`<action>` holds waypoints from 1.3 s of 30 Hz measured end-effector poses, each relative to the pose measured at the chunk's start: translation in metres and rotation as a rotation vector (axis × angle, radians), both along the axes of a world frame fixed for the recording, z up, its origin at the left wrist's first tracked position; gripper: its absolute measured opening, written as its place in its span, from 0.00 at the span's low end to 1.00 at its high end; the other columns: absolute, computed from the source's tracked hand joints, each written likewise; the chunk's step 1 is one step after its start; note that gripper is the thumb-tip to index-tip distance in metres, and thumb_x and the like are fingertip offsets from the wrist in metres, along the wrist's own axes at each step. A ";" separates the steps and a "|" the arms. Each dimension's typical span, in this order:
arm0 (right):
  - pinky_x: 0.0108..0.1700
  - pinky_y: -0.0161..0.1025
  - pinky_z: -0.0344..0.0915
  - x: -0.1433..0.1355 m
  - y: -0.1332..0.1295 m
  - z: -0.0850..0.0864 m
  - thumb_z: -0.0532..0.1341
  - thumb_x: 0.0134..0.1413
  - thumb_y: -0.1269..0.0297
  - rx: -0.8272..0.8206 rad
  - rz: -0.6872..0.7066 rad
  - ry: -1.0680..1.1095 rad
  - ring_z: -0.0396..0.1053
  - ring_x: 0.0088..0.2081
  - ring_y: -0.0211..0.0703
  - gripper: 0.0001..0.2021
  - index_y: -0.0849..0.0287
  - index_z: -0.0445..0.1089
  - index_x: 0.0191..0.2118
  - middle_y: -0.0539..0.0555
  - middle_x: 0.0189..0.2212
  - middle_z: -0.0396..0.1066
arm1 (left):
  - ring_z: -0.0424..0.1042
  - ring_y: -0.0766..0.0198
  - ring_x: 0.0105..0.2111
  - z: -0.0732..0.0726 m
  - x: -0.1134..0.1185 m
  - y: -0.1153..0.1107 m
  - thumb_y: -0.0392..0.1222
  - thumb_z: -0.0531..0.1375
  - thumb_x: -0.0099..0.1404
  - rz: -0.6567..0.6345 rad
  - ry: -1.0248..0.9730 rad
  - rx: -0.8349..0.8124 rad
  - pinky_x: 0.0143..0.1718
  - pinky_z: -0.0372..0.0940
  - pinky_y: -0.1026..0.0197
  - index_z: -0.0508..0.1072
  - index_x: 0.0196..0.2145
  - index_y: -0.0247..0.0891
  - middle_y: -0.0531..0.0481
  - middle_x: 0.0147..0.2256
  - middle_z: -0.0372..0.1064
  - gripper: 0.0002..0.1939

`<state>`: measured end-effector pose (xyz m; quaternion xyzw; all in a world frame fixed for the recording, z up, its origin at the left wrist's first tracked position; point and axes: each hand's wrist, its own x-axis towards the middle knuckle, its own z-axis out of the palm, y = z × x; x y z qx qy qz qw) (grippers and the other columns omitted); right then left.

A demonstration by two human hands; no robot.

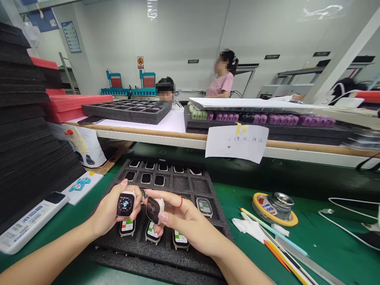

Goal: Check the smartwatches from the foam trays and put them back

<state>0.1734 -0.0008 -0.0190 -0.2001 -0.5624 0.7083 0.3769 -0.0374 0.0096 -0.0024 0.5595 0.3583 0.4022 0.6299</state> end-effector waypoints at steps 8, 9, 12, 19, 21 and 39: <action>0.38 0.33 0.68 -0.001 -0.001 0.001 0.65 0.59 0.60 -0.005 -0.042 0.017 0.70 0.32 0.32 0.19 0.45 0.70 0.56 0.49 0.38 0.71 | 0.49 0.72 0.15 0.000 0.001 0.001 0.57 0.42 0.70 -0.013 -0.005 0.014 0.15 0.43 0.69 0.65 0.25 0.36 0.52 0.16 0.64 0.26; 0.38 0.33 0.68 -0.002 -0.001 0.001 0.65 0.59 0.60 -0.005 -0.044 0.022 0.70 0.32 0.33 0.19 0.45 0.70 0.56 0.48 0.36 0.71 | 0.50 0.72 0.15 0.000 0.001 0.002 0.56 0.42 0.70 -0.006 -0.002 0.017 0.15 0.42 0.69 0.65 0.25 0.37 0.52 0.16 0.64 0.26; 0.38 0.34 0.68 -0.002 0.000 0.002 0.65 0.59 0.59 -0.005 -0.027 0.034 0.70 0.32 0.33 0.20 0.44 0.68 0.57 0.50 0.42 0.71 | 0.50 0.71 0.15 0.000 0.000 0.001 0.55 0.42 0.70 0.008 -0.006 0.038 0.16 0.43 0.69 0.66 0.25 0.36 0.52 0.17 0.65 0.25; 0.38 0.33 0.68 -0.001 0.000 0.000 0.64 0.60 0.60 0.019 -0.013 0.008 0.70 0.32 0.31 0.19 0.43 0.69 0.56 0.50 0.44 0.71 | 0.52 0.70 0.16 0.001 -0.001 -0.001 0.56 0.41 0.70 0.032 0.013 0.053 0.16 0.44 0.68 0.65 0.24 0.36 0.51 0.16 0.64 0.27; 0.39 0.34 0.68 0.000 -0.001 0.000 0.64 0.60 0.59 0.012 -0.002 0.008 0.70 0.32 0.32 0.20 0.43 0.68 0.57 0.50 0.44 0.70 | 0.51 0.71 0.15 0.000 -0.001 -0.001 0.55 0.42 0.70 0.022 -0.003 0.053 0.16 0.44 0.68 0.66 0.26 0.36 0.51 0.17 0.65 0.26; 0.38 0.39 0.67 -0.006 0.000 0.008 0.64 0.57 0.53 -0.062 -0.231 -0.031 0.68 0.30 0.36 0.25 0.53 0.67 0.58 0.57 0.48 0.73 | 0.53 0.74 0.14 0.002 0.000 0.008 0.65 0.44 0.68 0.061 0.072 0.028 0.15 0.45 0.70 0.66 0.34 0.37 0.50 0.24 0.72 0.27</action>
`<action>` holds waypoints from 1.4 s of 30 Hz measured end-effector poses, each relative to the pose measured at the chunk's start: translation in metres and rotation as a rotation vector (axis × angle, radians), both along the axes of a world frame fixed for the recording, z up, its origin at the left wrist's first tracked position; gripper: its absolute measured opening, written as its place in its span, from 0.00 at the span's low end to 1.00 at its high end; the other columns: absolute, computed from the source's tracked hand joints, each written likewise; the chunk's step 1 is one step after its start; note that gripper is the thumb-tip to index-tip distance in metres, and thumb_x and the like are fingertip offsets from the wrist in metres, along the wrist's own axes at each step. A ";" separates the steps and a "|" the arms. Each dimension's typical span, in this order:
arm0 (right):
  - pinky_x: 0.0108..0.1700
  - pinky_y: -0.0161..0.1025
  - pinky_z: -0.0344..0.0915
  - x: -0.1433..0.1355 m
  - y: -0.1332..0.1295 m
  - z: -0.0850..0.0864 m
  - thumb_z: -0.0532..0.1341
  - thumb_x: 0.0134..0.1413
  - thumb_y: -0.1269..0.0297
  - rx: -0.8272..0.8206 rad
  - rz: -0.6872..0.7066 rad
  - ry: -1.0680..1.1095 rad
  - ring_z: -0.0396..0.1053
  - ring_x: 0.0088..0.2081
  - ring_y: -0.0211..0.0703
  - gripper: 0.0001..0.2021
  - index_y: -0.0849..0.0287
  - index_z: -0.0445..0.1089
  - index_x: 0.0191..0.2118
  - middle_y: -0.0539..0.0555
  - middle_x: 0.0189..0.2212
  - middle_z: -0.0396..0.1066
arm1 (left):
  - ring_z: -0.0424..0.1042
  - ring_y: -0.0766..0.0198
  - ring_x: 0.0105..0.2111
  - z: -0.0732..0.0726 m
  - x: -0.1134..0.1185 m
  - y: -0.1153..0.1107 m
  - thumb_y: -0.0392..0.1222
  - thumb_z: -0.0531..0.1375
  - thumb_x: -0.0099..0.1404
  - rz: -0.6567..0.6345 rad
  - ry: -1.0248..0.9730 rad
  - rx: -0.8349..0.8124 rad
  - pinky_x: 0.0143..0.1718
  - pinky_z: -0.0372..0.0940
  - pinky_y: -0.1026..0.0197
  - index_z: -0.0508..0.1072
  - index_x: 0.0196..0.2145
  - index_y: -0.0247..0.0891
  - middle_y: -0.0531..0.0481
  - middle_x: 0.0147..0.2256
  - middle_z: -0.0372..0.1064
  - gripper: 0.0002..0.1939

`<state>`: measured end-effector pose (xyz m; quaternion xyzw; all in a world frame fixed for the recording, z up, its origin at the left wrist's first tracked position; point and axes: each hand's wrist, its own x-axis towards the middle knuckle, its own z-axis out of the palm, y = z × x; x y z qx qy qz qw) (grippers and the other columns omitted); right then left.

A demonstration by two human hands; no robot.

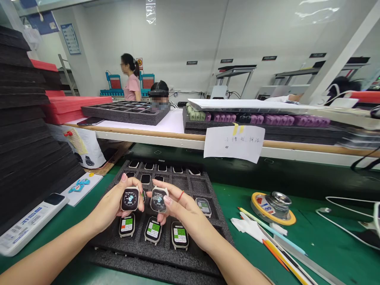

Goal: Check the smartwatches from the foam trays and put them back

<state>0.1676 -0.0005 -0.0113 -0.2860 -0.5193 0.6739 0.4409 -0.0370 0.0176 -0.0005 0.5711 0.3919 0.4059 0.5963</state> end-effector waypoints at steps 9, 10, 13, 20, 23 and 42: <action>0.31 0.38 0.68 0.001 0.005 -0.003 0.64 0.55 0.57 0.076 -0.186 -0.060 0.68 0.27 0.36 0.18 0.57 0.69 0.50 0.56 0.41 0.75 | 0.73 0.62 0.29 0.000 -0.002 0.000 0.49 0.56 0.64 -0.122 -0.038 -0.058 0.29 0.66 0.62 0.67 0.52 0.33 0.44 0.36 0.71 0.23; 0.31 0.38 0.68 0.001 0.005 -0.003 0.64 0.55 0.58 0.082 -0.188 -0.070 0.68 0.26 0.36 0.18 0.57 0.69 0.50 0.55 0.40 0.75 | 0.74 0.61 0.30 0.000 -0.002 -0.001 0.46 0.56 0.64 -0.134 -0.033 -0.053 0.30 0.67 0.61 0.66 0.54 0.34 0.44 0.37 0.71 0.23; 0.31 0.38 0.70 0.002 0.006 -0.005 0.65 0.54 0.58 0.092 -0.177 -0.101 0.70 0.26 0.37 0.19 0.57 0.69 0.50 0.54 0.37 0.75 | 0.76 0.60 0.31 0.001 -0.001 -0.003 0.41 0.56 0.62 -0.145 -0.015 -0.028 0.29 0.68 0.61 0.66 0.55 0.35 0.43 0.39 0.71 0.23; 0.31 0.37 0.72 0.002 0.006 -0.005 0.66 0.54 0.54 0.094 -0.137 -0.127 0.73 0.27 0.38 0.21 0.59 0.68 0.51 0.55 0.36 0.77 | 0.76 0.60 0.31 0.002 -0.001 -0.004 0.39 0.58 0.62 -0.153 -0.002 0.019 0.27 0.70 0.63 0.69 0.52 0.35 0.43 0.37 0.73 0.20; 0.30 0.37 0.72 0.001 0.006 -0.004 0.66 0.53 0.53 0.087 -0.130 -0.137 0.74 0.26 0.38 0.22 0.60 0.68 0.50 0.55 0.34 0.77 | 0.76 0.61 0.31 0.003 0.000 -0.004 0.40 0.60 0.62 -0.145 0.003 0.027 0.27 0.70 0.64 0.70 0.51 0.36 0.44 0.37 0.74 0.19; 0.33 0.43 0.74 0.022 0.003 0.002 0.65 0.55 0.52 0.050 -0.155 -0.126 0.75 0.27 0.41 0.23 0.59 0.69 0.52 0.60 0.42 0.76 | 0.77 0.58 0.33 0.007 0.001 -0.002 0.48 0.52 0.67 -0.165 -0.009 0.015 0.32 0.72 0.57 0.68 0.54 0.34 0.39 0.43 0.72 0.22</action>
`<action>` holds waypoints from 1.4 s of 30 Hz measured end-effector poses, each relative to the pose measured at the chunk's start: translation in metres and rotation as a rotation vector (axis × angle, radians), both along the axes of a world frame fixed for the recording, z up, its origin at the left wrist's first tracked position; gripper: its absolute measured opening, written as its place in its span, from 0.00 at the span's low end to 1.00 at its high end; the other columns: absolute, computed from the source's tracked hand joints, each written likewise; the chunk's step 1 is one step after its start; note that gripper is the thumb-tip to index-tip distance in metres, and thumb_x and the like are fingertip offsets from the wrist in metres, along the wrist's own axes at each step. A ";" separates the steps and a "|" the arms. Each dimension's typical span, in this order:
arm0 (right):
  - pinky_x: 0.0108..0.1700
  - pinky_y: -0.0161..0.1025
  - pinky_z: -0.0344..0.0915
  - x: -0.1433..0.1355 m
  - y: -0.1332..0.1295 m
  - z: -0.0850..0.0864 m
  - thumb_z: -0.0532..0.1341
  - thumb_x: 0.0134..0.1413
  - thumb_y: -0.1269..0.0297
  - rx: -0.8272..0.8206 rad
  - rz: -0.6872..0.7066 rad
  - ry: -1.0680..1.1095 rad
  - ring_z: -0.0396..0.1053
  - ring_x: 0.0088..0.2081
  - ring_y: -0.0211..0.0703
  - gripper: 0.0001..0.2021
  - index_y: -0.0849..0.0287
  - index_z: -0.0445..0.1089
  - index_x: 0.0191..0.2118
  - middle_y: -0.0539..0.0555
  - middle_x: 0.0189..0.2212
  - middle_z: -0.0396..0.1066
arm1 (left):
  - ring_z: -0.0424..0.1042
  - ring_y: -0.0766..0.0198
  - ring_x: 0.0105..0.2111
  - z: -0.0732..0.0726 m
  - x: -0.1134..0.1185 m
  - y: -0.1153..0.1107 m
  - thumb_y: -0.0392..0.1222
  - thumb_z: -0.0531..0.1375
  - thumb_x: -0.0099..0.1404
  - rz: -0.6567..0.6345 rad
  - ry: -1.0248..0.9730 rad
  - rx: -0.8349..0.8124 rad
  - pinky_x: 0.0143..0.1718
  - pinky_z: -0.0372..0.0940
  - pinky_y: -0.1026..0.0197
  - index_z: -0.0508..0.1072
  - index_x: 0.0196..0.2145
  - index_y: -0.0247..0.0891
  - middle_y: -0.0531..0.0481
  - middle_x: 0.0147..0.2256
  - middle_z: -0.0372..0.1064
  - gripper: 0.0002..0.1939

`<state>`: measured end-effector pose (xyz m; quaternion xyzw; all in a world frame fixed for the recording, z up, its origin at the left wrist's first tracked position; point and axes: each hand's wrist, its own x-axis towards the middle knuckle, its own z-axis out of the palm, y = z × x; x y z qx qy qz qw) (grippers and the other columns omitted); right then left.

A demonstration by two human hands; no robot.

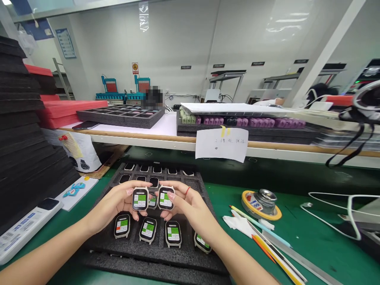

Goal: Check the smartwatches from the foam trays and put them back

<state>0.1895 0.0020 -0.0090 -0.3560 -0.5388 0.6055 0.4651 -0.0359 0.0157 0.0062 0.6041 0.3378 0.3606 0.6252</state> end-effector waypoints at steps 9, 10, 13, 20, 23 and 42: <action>0.40 0.48 0.72 0.056 0.048 -0.018 0.63 0.51 0.64 0.431 -0.252 -0.856 0.73 0.34 0.46 0.24 0.59 0.66 0.55 0.60 0.44 0.71 | 0.74 0.57 0.32 -0.014 0.049 0.054 0.43 0.65 0.56 -0.058 0.630 0.593 0.34 0.69 0.57 0.70 0.53 0.34 0.46 0.34 0.73 0.27; 0.42 0.50 0.71 0.060 0.054 -0.019 0.63 0.50 0.64 0.452 -0.265 -0.904 0.73 0.35 0.48 0.23 0.60 0.67 0.54 0.61 0.46 0.70 | 0.73 0.55 0.35 -0.016 0.057 0.063 0.44 0.66 0.55 -0.053 0.649 0.632 0.38 0.68 0.55 0.72 0.51 0.34 0.45 0.36 0.73 0.26; 0.55 0.57 0.63 0.070 0.067 -0.020 0.63 0.50 0.65 0.489 -0.229 -0.989 0.69 0.50 0.59 0.21 0.60 0.70 0.52 0.63 0.51 0.70 | 0.69 0.47 0.48 -0.024 0.072 0.087 0.47 0.68 0.53 -0.038 0.703 0.740 0.52 0.62 0.50 0.75 0.48 0.35 0.39 0.46 0.69 0.26; 0.59 0.50 0.62 0.075 0.076 -0.010 0.53 0.62 0.67 0.478 -0.121 -1.079 0.67 0.57 0.53 0.20 0.58 0.68 0.57 0.59 0.57 0.69 | 0.65 0.51 0.54 -0.018 0.054 0.107 0.44 0.64 0.60 -0.016 0.840 0.851 0.57 0.57 0.54 0.73 0.52 0.37 0.40 0.51 0.70 0.22; 0.60 0.48 0.61 0.057 0.081 -0.002 0.52 0.64 0.66 0.513 -0.138 -1.100 0.67 0.57 0.51 0.19 0.59 0.69 0.57 0.60 0.56 0.70 | 0.69 0.53 0.51 -0.002 0.029 0.113 0.41 0.59 0.65 0.091 0.953 0.821 0.54 0.60 0.54 0.75 0.47 0.36 0.41 0.48 0.73 0.14; 0.45 0.45 0.65 -0.029 0.083 -0.004 0.64 0.51 0.64 0.449 -0.084 -0.757 0.73 0.39 0.49 0.05 0.57 0.74 0.35 0.53 0.32 0.76 | 0.75 0.56 0.36 -0.008 -0.015 0.081 0.48 0.65 0.55 0.276 0.685 0.469 0.37 0.65 0.59 0.74 0.39 0.37 0.47 0.34 0.76 0.16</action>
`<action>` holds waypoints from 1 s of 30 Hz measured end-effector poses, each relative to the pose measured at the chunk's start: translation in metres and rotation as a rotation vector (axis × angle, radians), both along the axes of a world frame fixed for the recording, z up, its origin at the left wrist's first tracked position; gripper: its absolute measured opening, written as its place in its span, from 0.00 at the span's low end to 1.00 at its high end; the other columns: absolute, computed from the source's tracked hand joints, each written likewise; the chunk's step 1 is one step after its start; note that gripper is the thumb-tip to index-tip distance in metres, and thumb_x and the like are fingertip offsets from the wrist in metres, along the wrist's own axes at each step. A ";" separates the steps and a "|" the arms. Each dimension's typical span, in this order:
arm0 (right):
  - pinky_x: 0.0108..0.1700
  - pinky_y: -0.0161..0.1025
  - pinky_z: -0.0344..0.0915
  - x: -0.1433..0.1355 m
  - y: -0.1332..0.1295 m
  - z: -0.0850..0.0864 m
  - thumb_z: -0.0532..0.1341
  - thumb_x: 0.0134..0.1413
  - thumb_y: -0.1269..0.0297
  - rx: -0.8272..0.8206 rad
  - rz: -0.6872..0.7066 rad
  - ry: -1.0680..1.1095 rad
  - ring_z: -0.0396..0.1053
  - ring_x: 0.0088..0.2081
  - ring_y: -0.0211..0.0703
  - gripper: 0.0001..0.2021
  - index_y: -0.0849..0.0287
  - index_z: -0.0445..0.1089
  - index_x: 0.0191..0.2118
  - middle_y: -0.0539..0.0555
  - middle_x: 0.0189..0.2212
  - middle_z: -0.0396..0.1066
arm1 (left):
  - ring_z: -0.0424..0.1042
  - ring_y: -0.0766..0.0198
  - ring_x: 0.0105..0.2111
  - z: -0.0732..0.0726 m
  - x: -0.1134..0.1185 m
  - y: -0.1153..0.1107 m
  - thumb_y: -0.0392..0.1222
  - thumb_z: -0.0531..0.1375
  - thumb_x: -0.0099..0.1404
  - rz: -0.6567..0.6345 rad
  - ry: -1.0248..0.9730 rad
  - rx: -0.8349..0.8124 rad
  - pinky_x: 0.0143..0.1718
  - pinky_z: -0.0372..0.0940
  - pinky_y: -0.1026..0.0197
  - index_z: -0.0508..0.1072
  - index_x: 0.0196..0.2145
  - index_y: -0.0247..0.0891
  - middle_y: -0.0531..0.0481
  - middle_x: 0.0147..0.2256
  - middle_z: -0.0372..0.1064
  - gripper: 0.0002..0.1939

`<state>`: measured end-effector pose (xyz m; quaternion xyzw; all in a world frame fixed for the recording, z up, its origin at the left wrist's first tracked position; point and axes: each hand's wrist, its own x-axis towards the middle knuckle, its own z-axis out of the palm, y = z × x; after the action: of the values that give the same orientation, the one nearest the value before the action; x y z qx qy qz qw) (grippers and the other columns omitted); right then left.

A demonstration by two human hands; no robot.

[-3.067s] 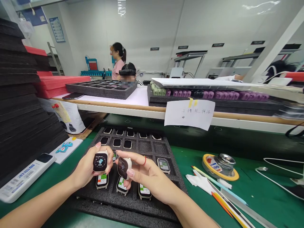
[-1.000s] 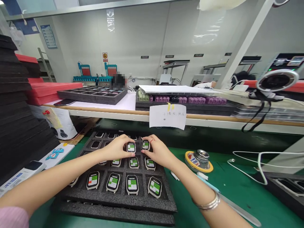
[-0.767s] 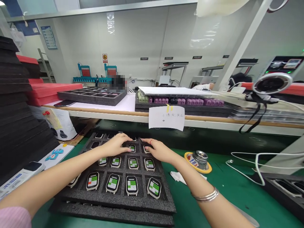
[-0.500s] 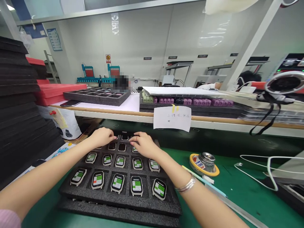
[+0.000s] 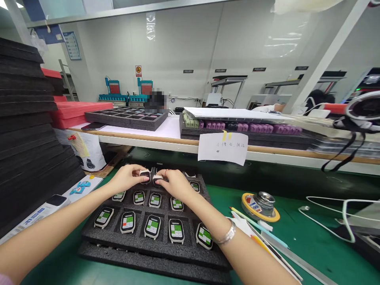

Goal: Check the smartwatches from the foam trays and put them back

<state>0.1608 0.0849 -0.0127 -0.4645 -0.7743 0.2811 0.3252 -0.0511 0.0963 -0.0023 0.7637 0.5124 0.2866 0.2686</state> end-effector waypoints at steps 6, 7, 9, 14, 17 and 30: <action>0.28 0.36 0.65 -0.005 -0.052 0.006 0.48 0.65 0.51 -0.171 -0.031 0.445 0.67 0.26 0.37 0.19 0.59 0.63 0.50 0.56 0.37 0.73 | 0.67 0.70 0.23 0.033 0.009 -0.063 0.50 0.60 0.61 -0.130 -0.482 -0.182 0.21 0.58 0.68 0.65 0.33 0.37 0.49 0.34 0.73 0.14; 0.27 0.34 0.63 -0.006 -0.059 0.008 0.50 0.65 0.51 -0.236 -0.006 0.553 0.65 0.24 0.34 0.19 0.59 0.63 0.51 0.55 0.37 0.73 | 0.61 0.74 0.20 0.034 0.011 -0.072 0.49 0.61 0.60 -0.130 -0.581 -0.221 0.19 0.53 0.70 0.65 0.32 0.36 0.51 0.30 0.71 0.13; 0.28 0.33 0.63 -0.007 -0.070 0.012 0.56 0.63 0.53 -0.407 0.097 0.798 0.62 0.23 0.31 0.19 0.58 0.64 0.54 0.55 0.39 0.74 | 0.52 0.78 0.17 0.034 0.013 -0.084 0.47 0.63 0.60 -0.126 -0.787 -0.324 0.18 0.46 0.72 0.64 0.31 0.36 0.55 0.27 0.67 0.13; 0.39 0.35 0.67 -0.001 -0.081 0.018 0.65 0.58 0.62 -0.638 0.347 1.035 0.68 0.31 0.33 0.24 0.47 0.65 0.60 0.51 0.44 0.73 | 0.47 0.77 0.14 0.021 0.013 -0.087 0.63 0.48 0.67 -0.206 -0.996 -0.592 0.15 0.40 0.71 0.66 0.29 0.36 0.52 0.23 0.66 0.26; 0.38 0.35 0.68 0.001 -0.084 0.014 0.65 0.58 0.62 -0.607 0.396 0.966 0.69 0.31 0.32 0.20 0.45 0.69 0.56 0.50 0.43 0.72 | 0.46 0.78 0.12 0.015 0.014 -0.085 0.66 0.44 0.67 -0.194 -0.989 -0.588 0.15 0.39 0.70 0.66 0.26 0.35 0.51 0.20 0.67 0.31; 0.40 0.38 0.69 0.006 -0.086 0.003 0.66 0.57 0.58 -0.659 0.508 0.879 0.70 0.33 0.35 0.21 0.44 0.69 0.57 0.51 0.40 0.71 | 0.45 0.77 0.09 0.010 0.013 -0.082 0.63 0.45 0.68 -0.202 -0.806 -0.552 0.10 0.41 0.72 0.66 0.26 0.36 0.51 0.18 0.68 0.28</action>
<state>0.1669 -0.0015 -0.0096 -0.1819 -0.5263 0.7405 0.3762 -0.0379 0.0147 0.0076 0.5383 0.3480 0.3855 0.6637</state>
